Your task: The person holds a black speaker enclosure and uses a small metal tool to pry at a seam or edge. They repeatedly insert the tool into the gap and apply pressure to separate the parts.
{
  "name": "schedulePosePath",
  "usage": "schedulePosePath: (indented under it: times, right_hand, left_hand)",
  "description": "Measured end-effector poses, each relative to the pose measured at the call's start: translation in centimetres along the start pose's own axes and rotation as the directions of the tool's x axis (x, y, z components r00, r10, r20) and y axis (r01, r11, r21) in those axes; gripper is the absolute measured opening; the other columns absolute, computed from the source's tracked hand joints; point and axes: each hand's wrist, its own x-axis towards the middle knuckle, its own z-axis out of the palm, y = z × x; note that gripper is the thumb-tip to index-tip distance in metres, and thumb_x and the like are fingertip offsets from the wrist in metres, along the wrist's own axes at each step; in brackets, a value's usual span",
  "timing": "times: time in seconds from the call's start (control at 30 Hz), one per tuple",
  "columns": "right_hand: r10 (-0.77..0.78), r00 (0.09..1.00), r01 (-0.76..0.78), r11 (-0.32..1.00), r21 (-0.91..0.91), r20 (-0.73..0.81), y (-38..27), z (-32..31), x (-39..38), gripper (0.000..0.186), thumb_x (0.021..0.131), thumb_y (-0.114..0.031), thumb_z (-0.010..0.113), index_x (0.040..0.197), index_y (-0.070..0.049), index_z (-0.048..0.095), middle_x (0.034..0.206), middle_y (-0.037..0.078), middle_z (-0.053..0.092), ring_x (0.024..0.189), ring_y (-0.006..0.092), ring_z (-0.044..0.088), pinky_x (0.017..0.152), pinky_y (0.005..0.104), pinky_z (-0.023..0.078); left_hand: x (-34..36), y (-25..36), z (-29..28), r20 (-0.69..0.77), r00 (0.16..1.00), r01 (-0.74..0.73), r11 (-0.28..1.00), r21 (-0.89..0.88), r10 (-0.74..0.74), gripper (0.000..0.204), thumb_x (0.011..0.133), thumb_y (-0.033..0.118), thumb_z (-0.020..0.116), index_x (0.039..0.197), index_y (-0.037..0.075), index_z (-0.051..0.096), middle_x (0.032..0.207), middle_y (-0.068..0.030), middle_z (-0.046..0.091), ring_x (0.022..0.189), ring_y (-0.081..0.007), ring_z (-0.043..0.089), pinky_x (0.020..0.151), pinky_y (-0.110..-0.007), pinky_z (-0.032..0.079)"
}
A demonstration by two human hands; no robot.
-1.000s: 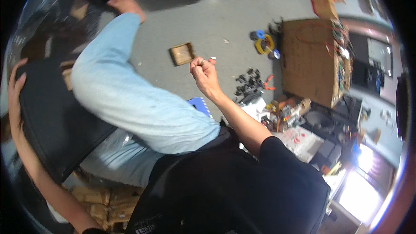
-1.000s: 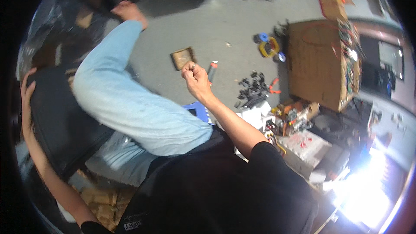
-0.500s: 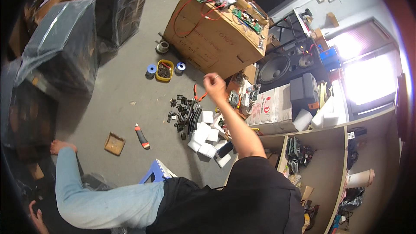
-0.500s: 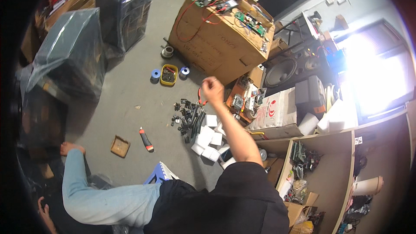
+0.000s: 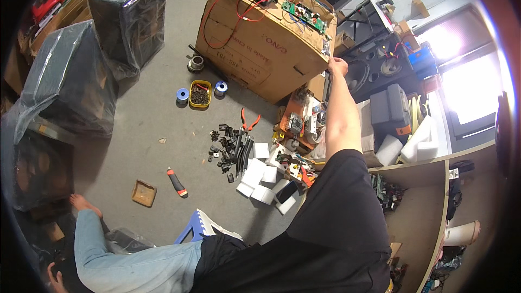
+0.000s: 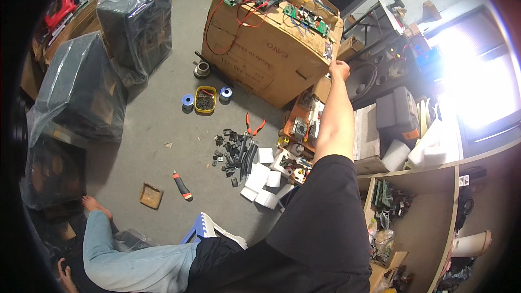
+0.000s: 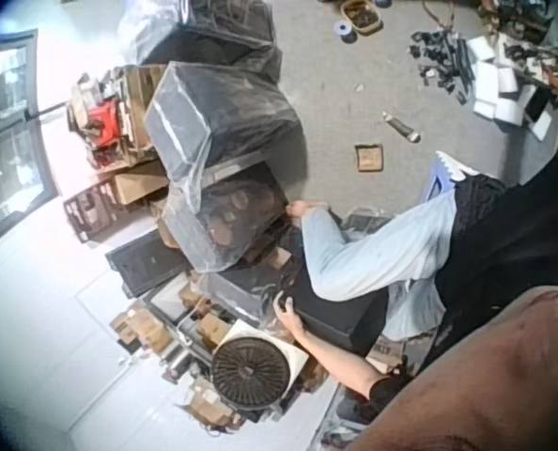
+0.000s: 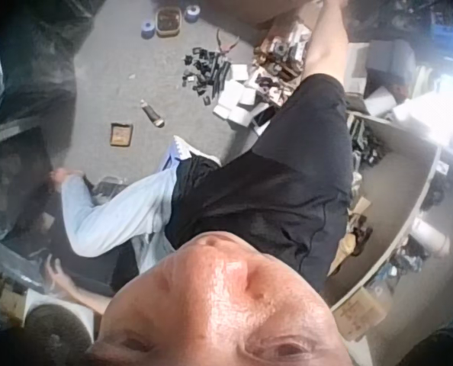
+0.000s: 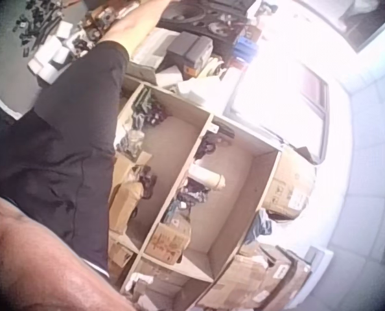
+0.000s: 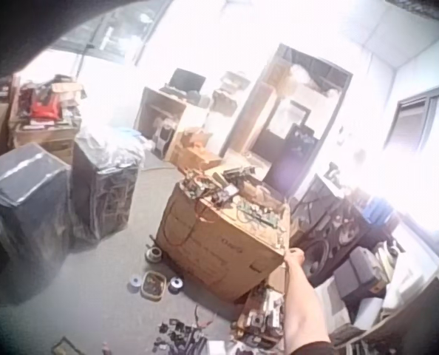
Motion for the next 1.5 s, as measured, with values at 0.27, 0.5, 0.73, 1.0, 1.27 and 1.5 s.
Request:
schedulePosePath:
  times: [0.27, 0.5, 0.73, 1.0, 1.27, 1.5]
  right_hand:
    - [0.058, 0.994, -0.072, 0.986, 0.151, 0.096, 1.0, 0.3, 1.0, 0.025, 0.082, -0.028, 0.079, 0.1, -0.011, 0.082, 0.098, 0.009, 0.08, 0.084, 0.0205, 0.077, 0.078, 0.0353, 0.061]
    - [0.085, 0.995, -0.084, 0.996, -0.004, 0.052, -0.3, 0.1, 2.4, 0.018, 0.078, -0.022, 0.078, 0.094, -0.015, 0.084, 0.089, 0.008, 0.079, 0.08, 0.0201, 0.076, 0.074, 0.0338, 0.061]
    - [0.191, 0.981, -0.195, 0.971, 0.141, 0.04, -0.2, 2.2, 2.1, 0.015, 0.078, -0.017, 0.081, 0.091, -0.01, 0.082, 0.084, 0.006, 0.078, 0.071, 0.0179, 0.074, 0.062, 0.0296, 0.06]
    - [0.202, 0.979, -0.202, 0.961, 0.188, 0.019, 1.6, 4.4, 4.0, 0.013, 0.074, -0.014, 0.082, 0.086, -0.008, 0.082, 0.091, 0.011, 0.079, 0.081, 0.0233, 0.075, 0.078, 0.0354, 0.06]
    - [0.123, 0.979, -0.185, 0.231, 0.955, 0.16, 0.4, -0.3, -0.2, 0.013, 0.088, 0.005, 0.071, 0.101, 0.001, 0.07, 0.093, 0.017, 0.075, 0.08, 0.0249, 0.073, 0.074, 0.0322, 0.061]
    - [-0.695, 0.335, -0.826, 0.108, 0.554, 0.636, -8.1, -9.9, -38.2, 0.061, 0.096, -0.002, 0.066, 0.153, -0.006, 0.044, 0.119, 0.007, 0.064, 0.087, 0.0089, 0.061, 0.071, 0.0195, 0.051]
  left_hand:
    - [0.8, 0.7, 0.6, 0.001, 0.999, -0.051, 0.994, 0.096, 0.051, 0.029, 0.095, 0.023, 0.071, 0.119, 0.008, 0.074, 0.129, -0.0199, 0.067, 0.123, -0.0372, 0.057, 0.109, -0.049, 0.04]
    - [1.2, -3.8, 0.6, 0.037, 0.999, -0.002, 1.0, 0.007, 0.002, 0.033, 0.096, 0.022, 0.065, 0.125, 0.006, 0.068, 0.131, -0.0153, 0.064, 0.123, -0.0309, 0.055, 0.108, -0.043, 0.039]
    - [2.5, -13.4, -0.1, 0.115, 0.977, 0.196, 0.973, -0.123, -0.182, 0.04, 0.099, 0.021, 0.057, 0.134, 0.003, 0.059, 0.134, -0.0082, 0.061, 0.123, -0.0211, 0.054, 0.107, -0.033, 0.037]
    - [2.3, -14.0, 0.2, 0.023, 0.999, 0.05, 0.996, -0.068, -0.049, 0.039, 0.097, 0.022, 0.06, 0.13, 0.001, 0.06, 0.13, -0.0087, 0.061, 0.125, -0.0218, 0.052, 0.109, -0.032, 0.036]
    - [0.3, -9.9, 1.8, 0.012, 0.999, 0.041, 0.997, -0.066, -0.041, 0.047, 0.096, 0.022, 0.058, 0.137, -0.002, 0.058, 0.137, -0.011, 0.06, 0.131, -0.0234, 0.051, 0.113, -0.035, 0.034]
    - [0.8, -2.5, 2.8, -0.036, 0.988, 0.134, 0.955, -0.265, -0.149, 0.048, 0.095, 0.022, 0.064, 0.139, 0.004, 0.062, 0.122, -0.0027, 0.065, 0.102, -0.0135, 0.057, 0.087, -0.027, 0.045]
